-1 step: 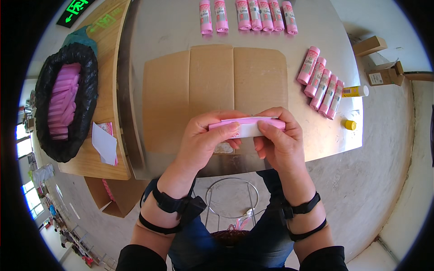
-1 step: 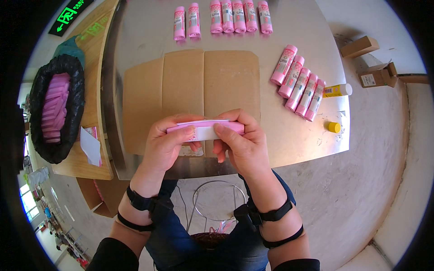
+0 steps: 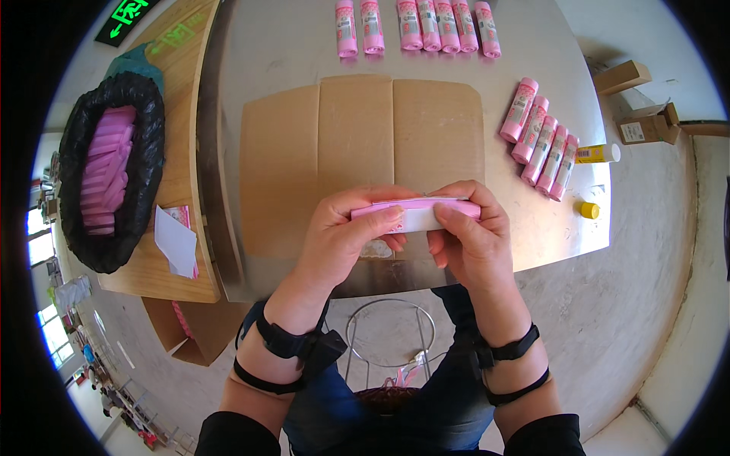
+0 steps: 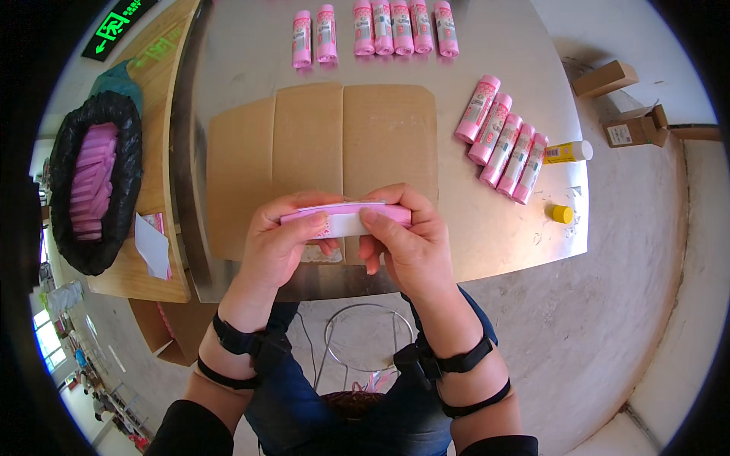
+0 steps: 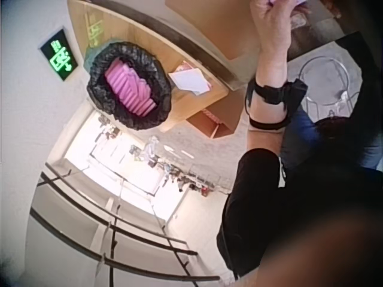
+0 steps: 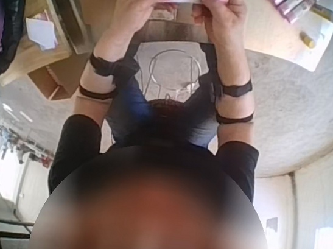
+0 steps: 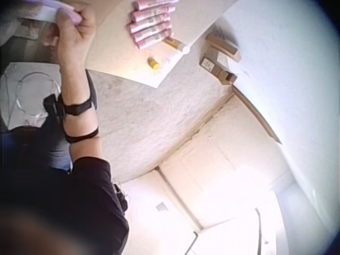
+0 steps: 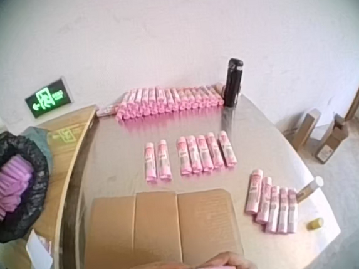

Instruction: Applying paper labels to pink plastic tubes using a glue stick at a production workstation.

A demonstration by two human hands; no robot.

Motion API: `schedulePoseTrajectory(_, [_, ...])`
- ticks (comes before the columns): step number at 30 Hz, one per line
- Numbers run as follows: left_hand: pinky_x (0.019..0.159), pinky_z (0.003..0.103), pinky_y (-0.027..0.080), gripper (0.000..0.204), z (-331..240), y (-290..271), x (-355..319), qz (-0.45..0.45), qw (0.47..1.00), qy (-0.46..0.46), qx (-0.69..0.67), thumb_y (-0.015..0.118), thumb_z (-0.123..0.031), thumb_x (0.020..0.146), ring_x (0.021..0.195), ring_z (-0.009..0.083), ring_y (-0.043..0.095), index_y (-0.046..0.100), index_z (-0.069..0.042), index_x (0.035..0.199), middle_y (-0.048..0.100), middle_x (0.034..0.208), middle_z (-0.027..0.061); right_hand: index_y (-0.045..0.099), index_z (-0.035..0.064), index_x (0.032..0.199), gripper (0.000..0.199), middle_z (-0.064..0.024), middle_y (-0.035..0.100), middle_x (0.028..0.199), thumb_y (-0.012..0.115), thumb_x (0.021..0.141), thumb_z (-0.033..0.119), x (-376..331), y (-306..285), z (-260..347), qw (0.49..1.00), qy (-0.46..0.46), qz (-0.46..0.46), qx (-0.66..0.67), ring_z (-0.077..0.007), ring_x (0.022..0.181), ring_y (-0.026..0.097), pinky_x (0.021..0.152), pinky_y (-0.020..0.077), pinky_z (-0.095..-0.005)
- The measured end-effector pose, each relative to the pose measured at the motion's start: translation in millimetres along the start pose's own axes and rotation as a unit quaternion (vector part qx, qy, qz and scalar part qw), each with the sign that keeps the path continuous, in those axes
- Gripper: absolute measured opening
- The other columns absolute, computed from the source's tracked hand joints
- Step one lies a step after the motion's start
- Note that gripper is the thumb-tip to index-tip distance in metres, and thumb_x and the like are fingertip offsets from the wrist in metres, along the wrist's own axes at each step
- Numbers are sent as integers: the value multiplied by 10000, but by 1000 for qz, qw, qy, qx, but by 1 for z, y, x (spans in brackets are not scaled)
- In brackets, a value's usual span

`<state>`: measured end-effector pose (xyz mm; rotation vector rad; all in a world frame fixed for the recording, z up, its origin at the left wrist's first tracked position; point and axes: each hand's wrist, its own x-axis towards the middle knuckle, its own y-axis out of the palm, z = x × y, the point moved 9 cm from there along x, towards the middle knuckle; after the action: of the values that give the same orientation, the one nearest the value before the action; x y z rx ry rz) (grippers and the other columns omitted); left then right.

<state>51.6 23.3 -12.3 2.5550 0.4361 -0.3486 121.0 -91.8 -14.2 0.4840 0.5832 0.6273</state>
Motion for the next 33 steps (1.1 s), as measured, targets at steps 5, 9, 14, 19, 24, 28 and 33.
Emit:
schedulePoseTrajectory(5, [641, 270, 534, 209, -5, 4, -1, 14, 1000, 19, -13, 560, -77, 865, 758, 157, 624, 642, 34, 1022, 625, 1043, 127, 556, -2, 956, 84, -98, 609, 807, 568, 880, 33, -2, 1, 0, 1000, 2, 5, 8, -118, 552, 581, 409, 463, -230])
schedulePoseTrajectory(9, [621, 262, 529, 198, -7, 3, -2, 3, 999, 39, -4, 550, -48, 856, 764, 160, 622, 647, 33, 1008, 617, 1064, 131, 565, -7, 977, 102, -98, 614, 799, 561, 878, 19, -3, 3, 1, 1000, -8, 10, 12, -122, 555, 586, 412, 468, -230])
schedulePoseTrajectory(14, [600, 256, 526, 192, -9, 2, -5, 2, 999, 37, -19, 540, -20, 845, 741, 156, 621, 651, 32, 992, 619, 1054, 134, 576, -9, 992, 120, -102, 617, 791, 548, 876, -3, -6, 5, 0, 999, -16, 20, 20, -126, 552, 592, 411, 473, -221])
schedulePoseTrajectory(19, [576, 239, 526, 195, -17, 6, -7, 9, 997, 78, -13, 542, 20, 813, 704, 152, 624, 656, 40, 970, 621, 1047, 148, 576, -7, 984, 106, -116, 622, 806, 544, 883, 1, -8, 9, 4, 999, -25, 31, 25, -133, 545, 594, 402, 479, -221])
schedulePoseTrajectory(24, [530, 225, 529, 185, -18, 7, -8, 13, 995, 101, -8, 531, 33, 794, 696, 176, 634, 660, 43, 926, 621, 1014, 176, 570, -11, 977, 92, -107, 604, 803, 535, 894, 7, -9, 13, 8, 996, -48, 62, 39, -130, 554, 597, 402, 481, -216])
schedulePoseTrajectory(28, [506, 216, 539, 169, -21, 7, -10, 24, 993, 118, 15, 530, 65, 776, 714, 200, 647, 657, 50, 887, 617, 987, 203, 563, -17, 970, 84, -95, 580, 816, 533, 897, 13, -11, 18, 11, 993, -59, 91, 34, -126, 568, 600, 407, 487, -215])
schedulePoseTrajectory(33, [521, 220, 547, 125, -24, 12, -9, 55, 990, 126, 5, 583, 48, 789, 725, 201, 655, 659, 43, 889, 621, 977, 197, 553, -18, 977, 90, -98, 576, 858, 534, 893, 6, -14, 19, 14, 992, -64, 102, 26, -124, 574, 601, 414, 492, -214])
